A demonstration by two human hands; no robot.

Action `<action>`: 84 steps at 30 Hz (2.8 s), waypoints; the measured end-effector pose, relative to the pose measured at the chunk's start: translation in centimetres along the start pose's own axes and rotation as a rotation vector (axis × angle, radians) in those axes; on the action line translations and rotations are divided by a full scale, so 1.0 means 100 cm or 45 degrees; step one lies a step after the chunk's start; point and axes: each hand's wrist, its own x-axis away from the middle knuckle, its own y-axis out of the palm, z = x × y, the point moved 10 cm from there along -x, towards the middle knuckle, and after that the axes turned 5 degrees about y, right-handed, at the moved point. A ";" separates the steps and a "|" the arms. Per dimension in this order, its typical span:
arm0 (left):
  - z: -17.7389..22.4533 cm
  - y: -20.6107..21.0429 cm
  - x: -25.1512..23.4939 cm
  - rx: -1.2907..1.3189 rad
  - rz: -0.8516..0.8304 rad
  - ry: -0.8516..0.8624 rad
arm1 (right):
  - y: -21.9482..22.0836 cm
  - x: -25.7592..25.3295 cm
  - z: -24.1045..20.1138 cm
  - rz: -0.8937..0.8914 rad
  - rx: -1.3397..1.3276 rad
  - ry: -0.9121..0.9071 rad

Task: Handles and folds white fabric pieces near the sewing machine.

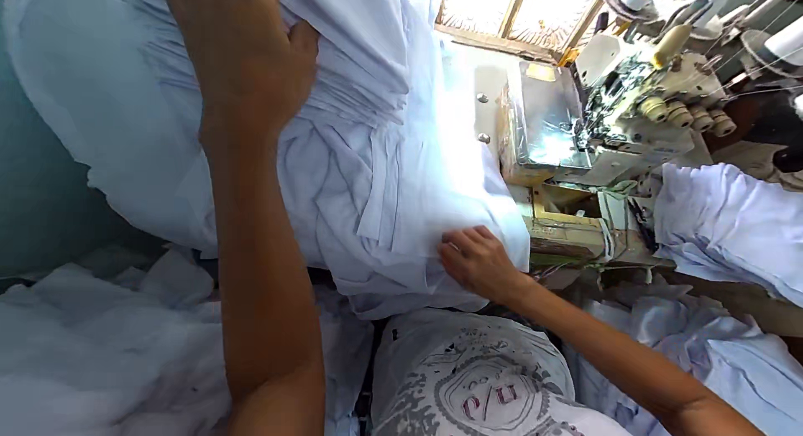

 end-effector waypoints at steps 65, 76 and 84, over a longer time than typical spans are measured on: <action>0.173 0.044 0.148 0.701 -0.528 -0.312 | 0.018 -0.002 0.055 -0.835 -0.713 0.517; 0.193 0.033 0.149 0.560 -0.517 -0.151 | 0.009 0.002 0.080 -0.921 -1.556 0.539; 0.201 0.032 0.152 0.577 -0.601 -0.143 | -0.009 -0.006 0.107 -0.369 -0.590 0.742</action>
